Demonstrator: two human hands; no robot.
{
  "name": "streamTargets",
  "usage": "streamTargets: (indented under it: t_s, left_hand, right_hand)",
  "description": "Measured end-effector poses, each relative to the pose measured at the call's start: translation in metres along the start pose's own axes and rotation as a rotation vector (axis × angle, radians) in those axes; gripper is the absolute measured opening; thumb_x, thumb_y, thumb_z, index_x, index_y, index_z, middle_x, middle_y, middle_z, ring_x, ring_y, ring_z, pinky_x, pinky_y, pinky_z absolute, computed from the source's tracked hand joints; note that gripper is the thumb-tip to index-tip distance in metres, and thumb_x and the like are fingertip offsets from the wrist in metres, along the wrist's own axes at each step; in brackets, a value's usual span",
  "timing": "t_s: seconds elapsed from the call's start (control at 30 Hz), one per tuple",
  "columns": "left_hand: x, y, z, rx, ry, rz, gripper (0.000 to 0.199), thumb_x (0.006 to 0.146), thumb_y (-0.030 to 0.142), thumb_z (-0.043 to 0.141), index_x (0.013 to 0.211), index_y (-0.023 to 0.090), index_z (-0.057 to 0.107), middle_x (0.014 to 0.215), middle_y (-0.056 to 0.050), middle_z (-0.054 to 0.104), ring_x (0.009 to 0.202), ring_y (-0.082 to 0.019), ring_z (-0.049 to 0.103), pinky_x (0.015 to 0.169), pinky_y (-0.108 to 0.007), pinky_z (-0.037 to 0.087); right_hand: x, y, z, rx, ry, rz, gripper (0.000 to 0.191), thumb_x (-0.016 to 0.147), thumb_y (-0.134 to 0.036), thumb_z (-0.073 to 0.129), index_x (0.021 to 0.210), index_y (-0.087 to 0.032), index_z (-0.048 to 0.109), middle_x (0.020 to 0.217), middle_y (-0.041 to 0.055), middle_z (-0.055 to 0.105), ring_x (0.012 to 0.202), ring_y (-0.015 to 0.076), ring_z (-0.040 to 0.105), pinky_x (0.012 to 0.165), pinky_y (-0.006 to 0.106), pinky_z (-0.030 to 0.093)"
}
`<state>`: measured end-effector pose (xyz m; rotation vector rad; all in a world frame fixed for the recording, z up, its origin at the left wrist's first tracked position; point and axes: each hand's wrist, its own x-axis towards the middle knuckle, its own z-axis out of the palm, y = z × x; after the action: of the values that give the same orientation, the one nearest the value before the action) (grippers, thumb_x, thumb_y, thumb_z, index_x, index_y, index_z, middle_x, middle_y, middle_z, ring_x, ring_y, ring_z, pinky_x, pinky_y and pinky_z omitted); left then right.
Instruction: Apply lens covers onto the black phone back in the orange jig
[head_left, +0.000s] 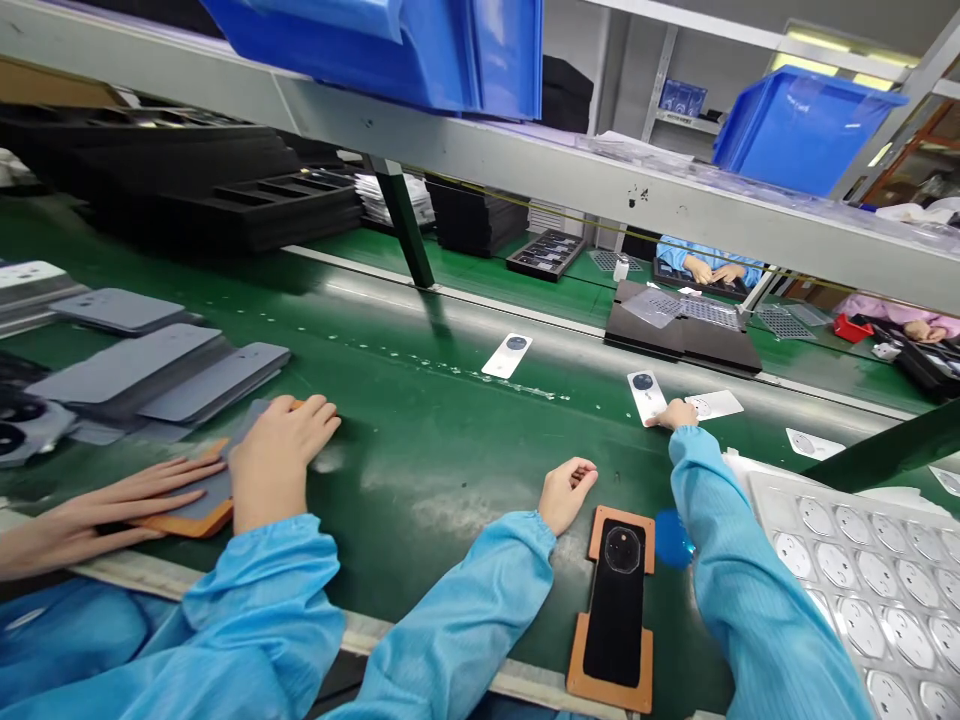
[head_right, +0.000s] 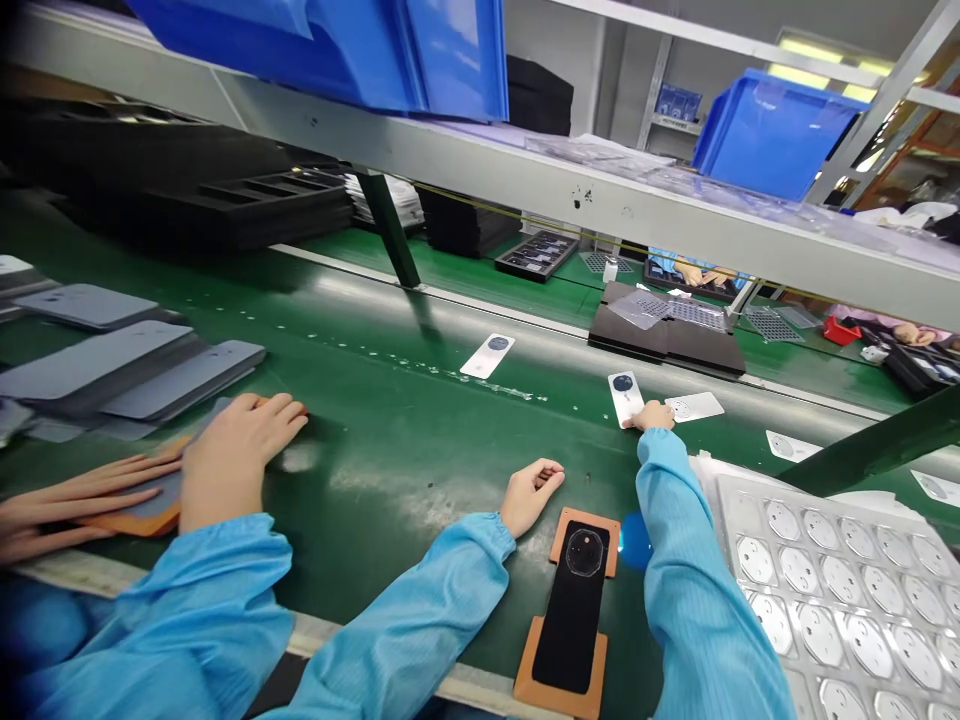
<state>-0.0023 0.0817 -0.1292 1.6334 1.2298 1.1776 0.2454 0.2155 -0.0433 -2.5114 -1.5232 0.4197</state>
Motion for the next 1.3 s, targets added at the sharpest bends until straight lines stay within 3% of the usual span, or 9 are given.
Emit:
streamTargets:
  t_s: [0.1, 0.23, 0.4, 0.47, 0.57, 0.67, 0.77, 1.07, 1.3]
  left_hand:
    - [0.006, 0.014, -0.014, 0.063, 0.084, 0.086, 0.024, 0.089, 0.032, 0.056, 0.103, 0.016, 0.066, 0.107, -0.008, 0.066, 0.101, -0.018, 0.063, 0.089, -0.031, 0.053]
    - [0.018, 0.053, -0.037, 0.421, 0.118, 0.325, 0.053, 0.087, 0.031, 0.063, 0.137, 0.017, 0.051, 0.143, -0.014, 0.047, 0.138, -0.029, 0.038, 0.117, -0.049, 0.031]
    - [0.012, 0.079, -0.044, 0.542, -0.315, 0.622, 0.029, 0.095, 0.021, 0.048, 0.116, 0.021, 0.067, 0.114, -0.008, 0.067, 0.109, -0.021, 0.061, 0.096, -0.037, 0.047]
    - [0.001, 0.074, -0.043, 0.35, -0.341, 0.554, 0.029, 0.097, 0.025, 0.044, 0.105, 0.02, 0.072, 0.104, -0.006, 0.071, 0.095, -0.017, 0.065, 0.086, -0.029, 0.05]
    - [-0.019, 0.061, -0.046, 0.072, -0.083, 0.173, 0.028, 0.086, 0.044, 0.062, 0.089, 0.02, 0.076, 0.093, -0.005, 0.074, 0.088, -0.02, 0.069, 0.077, -0.026, 0.055]
    - [-0.034, 0.051, -0.051, -0.114, 0.181, -0.206, 0.035, 0.062, 0.051, 0.08, 0.076, 0.019, 0.077, 0.084, -0.006, 0.074, 0.088, -0.026, 0.07, 0.072, -0.028, 0.058]
    - [-0.041, 0.046, -0.05, -0.255, 0.253, -0.359, 0.043, 0.054, 0.049, 0.085, 0.08, 0.016, 0.077, 0.087, -0.007, 0.075, 0.092, -0.029, 0.07, 0.076, -0.031, 0.06]
    - [-0.05, 0.06, -0.043, -0.532, 0.351, -0.43, 0.053, 0.052, 0.044, 0.088, 0.092, 0.011, 0.076, 0.094, -0.009, 0.073, 0.098, -0.03, 0.068, 0.082, -0.038, 0.061]
    - [-0.053, 0.059, -0.032, -0.605, 0.332, -0.489, 0.06, 0.054, 0.049, 0.089, 0.093, 0.006, 0.074, 0.1, -0.013, 0.072, 0.09, -0.026, 0.069, 0.077, -0.031, 0.058]
  right_hand:
    - [-0.026, -0.007, -0.028, -0.051, 0.034, -0.255, 0.028, 0.085, -0.028, 0.064, 0.106, -0.01, 0.062, 0.109, 0.0184, 0.061, 0.103, 0.0256, 0.058, 0.085, 0.033, 0.043]
    - [-0.106, -0.008, -0.064, -0.099, 0.03, -0.658, 0.014, 0.094, -0.021, 0.05, 0.104, -0.019, 0.06, 0.101, 0.0077, 0.064, 0.096, 0.0195, 0.057, 0.085, 0.03, 0.039]
    - [-0.219, 0.031, -0.092, -0.154, 0.195, -1.262, 0.018, 0.097, -0.014, 0.044, 0.095, -0.018, 0.06, 0.094, 0.0057, 0.067, 0.09, 0.0166, 0.058, 0.084, 0.031, 0.041]
    - [-0.233, 0.07, -0.103, -0.079, 0.394, -1.171, 0.016, 0.098, -0.017, 0.047, 0.104, -0.017, 0.061, 0.103, 0.0077, 0.068, 0.097, 0.0181, 0.06, 0.088, 0.032, 0.043]
    - [-0.222, 0.15, -0.12, -0.037, 0.479, -0.719, 0.021, 0.096, -0.031, 0.054, 0.11, -0.019, 0.062, 0.106, 0.0078, 0.068, 0.1, 0.0215, 0.062, 0.088, 0.035, 0.047]
    - [-0.202, 0.22, -0.125, -0.161, 0.236, -0.359, 0.022, 0.094, -0.034, 0.051, 0.097, -0.02, 0.068, 0.096, 0.0063, 0.069, 0.089, 0.0226, 0.064, 0.079, 0.035, 0.047]
    - [-0.192, 0.249, -0.108, -0.176, 0.009, -0.258, 0.025, 0.089, -0.037, 0.057, 0.104, -0.021, 0.07, 0.099, 0.0061, 0.066, 0.089, 0.0214, 0.063, 0.079, 0.033, 0.045]
    - [-0.209, 0.229, -0.078, -0.022, 0.105, -0.213, 0.022, 0.081, -0.032, 0.06, 0.097, -0.019, 0.053, 0.084, 0.0025, 0.061, 0.071, 0.0181, 0.058, 0.065, 0.029, 0.042]
    - [-0.268, 0.125, 0.006, 0.192, 0.319, -0.767, 0.027, 0.099, -0.019, 0.044, 0.118, -0.024, 0.062, 0.106, 0.0051, 0.069, 0.091, 0.0176, 0.066, 0.081, 0.031, 0.052]
